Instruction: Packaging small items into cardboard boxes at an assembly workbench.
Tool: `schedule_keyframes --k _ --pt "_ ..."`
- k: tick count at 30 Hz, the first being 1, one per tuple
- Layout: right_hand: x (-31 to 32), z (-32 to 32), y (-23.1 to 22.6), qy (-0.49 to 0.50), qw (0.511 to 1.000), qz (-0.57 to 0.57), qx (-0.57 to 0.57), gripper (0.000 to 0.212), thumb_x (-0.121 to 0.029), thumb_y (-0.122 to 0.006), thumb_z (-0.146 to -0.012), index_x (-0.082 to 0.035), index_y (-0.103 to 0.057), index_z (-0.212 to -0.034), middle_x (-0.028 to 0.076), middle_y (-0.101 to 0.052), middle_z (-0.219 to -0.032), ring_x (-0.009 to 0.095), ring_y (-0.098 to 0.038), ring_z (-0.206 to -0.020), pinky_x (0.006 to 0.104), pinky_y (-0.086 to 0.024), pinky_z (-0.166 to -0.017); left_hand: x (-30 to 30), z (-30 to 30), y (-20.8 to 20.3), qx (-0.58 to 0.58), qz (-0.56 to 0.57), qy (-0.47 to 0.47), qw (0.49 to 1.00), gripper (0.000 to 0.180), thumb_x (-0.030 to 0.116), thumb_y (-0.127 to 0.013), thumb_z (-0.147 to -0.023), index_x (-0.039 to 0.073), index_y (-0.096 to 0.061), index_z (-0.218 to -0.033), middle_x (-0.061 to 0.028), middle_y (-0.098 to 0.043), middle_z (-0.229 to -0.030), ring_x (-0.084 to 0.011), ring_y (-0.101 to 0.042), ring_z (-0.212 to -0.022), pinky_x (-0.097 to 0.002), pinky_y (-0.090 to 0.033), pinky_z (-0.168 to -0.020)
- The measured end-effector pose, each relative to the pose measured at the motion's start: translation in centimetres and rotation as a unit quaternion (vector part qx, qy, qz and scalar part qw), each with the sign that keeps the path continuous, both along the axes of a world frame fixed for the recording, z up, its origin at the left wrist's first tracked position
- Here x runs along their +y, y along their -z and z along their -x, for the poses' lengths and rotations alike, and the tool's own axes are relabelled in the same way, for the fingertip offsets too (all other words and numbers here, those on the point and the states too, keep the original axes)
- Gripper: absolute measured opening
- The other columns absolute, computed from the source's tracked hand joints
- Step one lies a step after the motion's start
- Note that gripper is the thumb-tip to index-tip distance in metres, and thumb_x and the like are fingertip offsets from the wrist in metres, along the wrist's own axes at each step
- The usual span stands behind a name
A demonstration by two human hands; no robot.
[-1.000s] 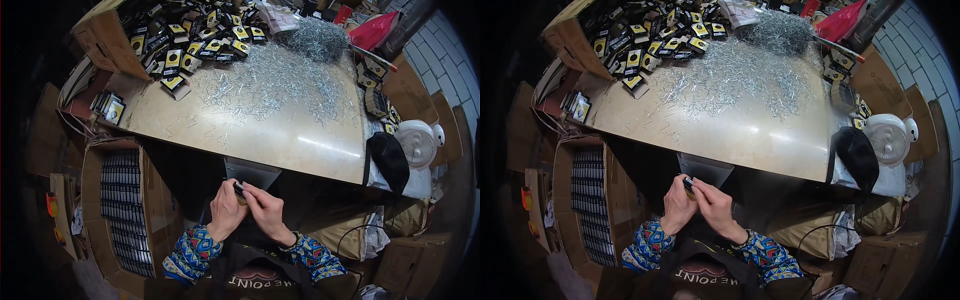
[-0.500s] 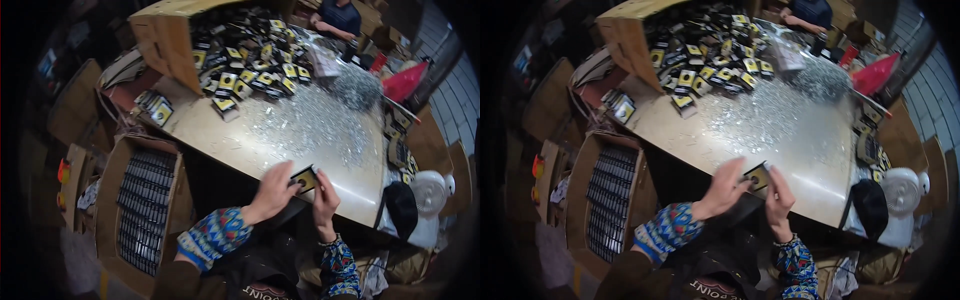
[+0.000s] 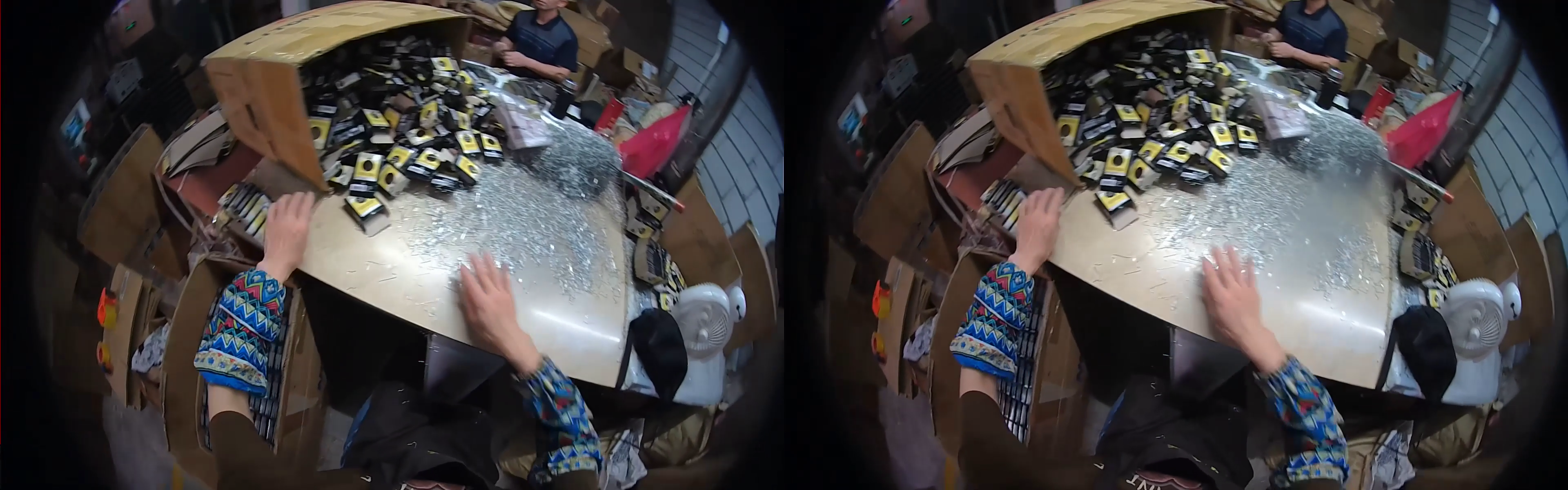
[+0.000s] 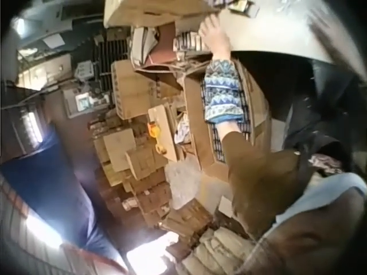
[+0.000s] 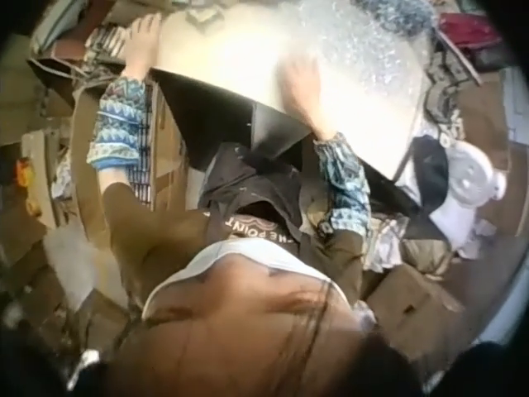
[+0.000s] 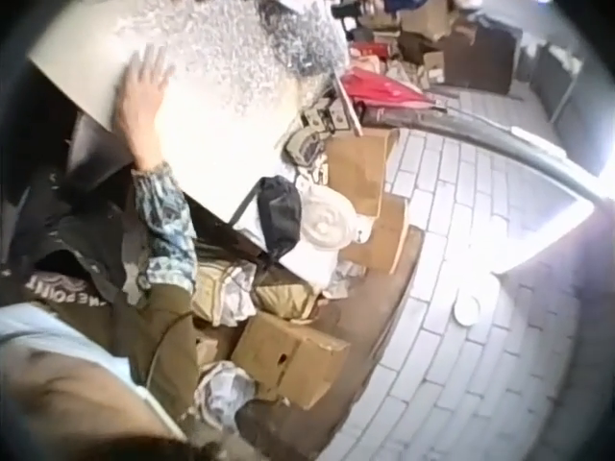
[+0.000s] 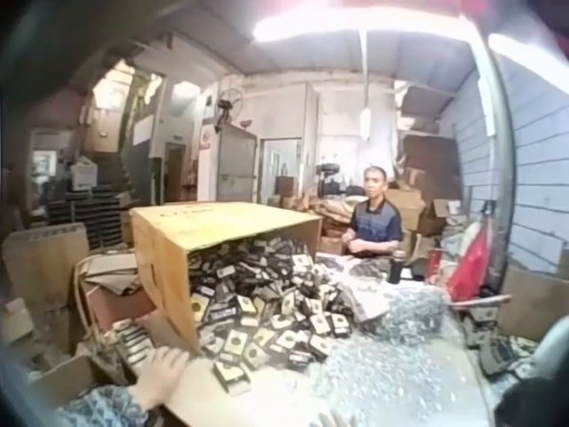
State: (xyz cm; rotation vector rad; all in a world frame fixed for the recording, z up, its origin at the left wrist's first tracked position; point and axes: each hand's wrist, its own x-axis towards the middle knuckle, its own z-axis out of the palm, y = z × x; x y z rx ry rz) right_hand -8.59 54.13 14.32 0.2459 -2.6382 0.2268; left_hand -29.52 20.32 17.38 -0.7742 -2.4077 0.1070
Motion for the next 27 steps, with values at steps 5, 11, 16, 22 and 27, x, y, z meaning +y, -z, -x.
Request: schedule_keyframes --k 5,11,16,22,27 --pt "1.3 6.1 1.1 -0.009 0.998 -0.04 -0.041 0.035 -0.014 -0.053 -0.093 0.005 -0.053 -0.123 0.02 -0.053 -0.134 0.033 -0.043 -0.133 0.0531 -0.031 -0.112 8.4 2.6 -1.4 -0.203 0.059 0.164 0.964 0.065 -0.002 -0.058 -0.074 0.01 -0.047 -0.137 -0.0076 -0.049 -0.139 -0.0305 -0.049 -0.117 -0.0423 -0.042 -0.097" --pt "3.7 0.0 0.3 -0.031 0.999 0.019 -0.029 0.028 -0.013 -0.054 -0.094 -0.003 -0.055 -0.121 0.014 -0.057 -0.124 0.038 -0.054 -0.118 0.0493 -0.041 -0.103 9.4 4.5 -2.6 -0.341 0.106 0.125 0.926 0.066 0.018 -0.073 -0.07 0.01 -0.049 -0.131 -0.016 -0.052 -0.125 -0.0341 -0.048 -0.119 -0.0414 -0.045 -0.095" --pt "7.0 -2.7 0.6 0.019 0.994 0.104 -0.005 0.029 -0.009 -0.061 -0.092 -0.001 -0.06 -0.12 0.019 -0.061 -0.125 0.035 -0.057 -0.119 0.0418 -0.046 -0.103 11.2 1.4 -2.7 -0.422 -0.076 0.133 0.894 0.066 0.028 -0.079 -0.061 0.003 -0.048 -0.114 -0.0219 -0.055 -0.111 -0.0346 -0.055 -0.103 -0.0398 -0.046 -0.09" --pt "6.0 -0.8 0.4 -0.031 0.995 0.035 -0.086 0.042 -0.028 -0.051 -0.099 -0.005 -0.051 -0.135 0.02 -0.047 -0.142 0.035 -0.039 -0.137 0.0511 -0.031 -0.112 12.9 -7.6 -4.8 -0.58 -0.23 0.085 0.777 0.058 0.023 -0.079 -0.079 0.0 -0.049 -0.123 -0.0104 -0.062 -0.102 -0.0161 -0.059 -0.092 -0.0301 -0.049 -0.082" --pt "6.9 -0.5 0.8 0.018 0.989 0.063 -0.134 0.046 -0.031 -0.045 -0.101 -0.002 -0.048 -0.136 0.019 -0.043 -0.146 0.036 -0.034 -0.14 0.0523 -0.026 -0.114 9.6 -13.4 -0.5 -0.652 -0.479 0.122 0.575 0.034 0.025 -0.051 -0.103 0.003 -0.054 -0.128 0.0019 -0.06 -0.108 -0.0069 -0.054 -0.097 -0.0237 -0.044 -0.086"
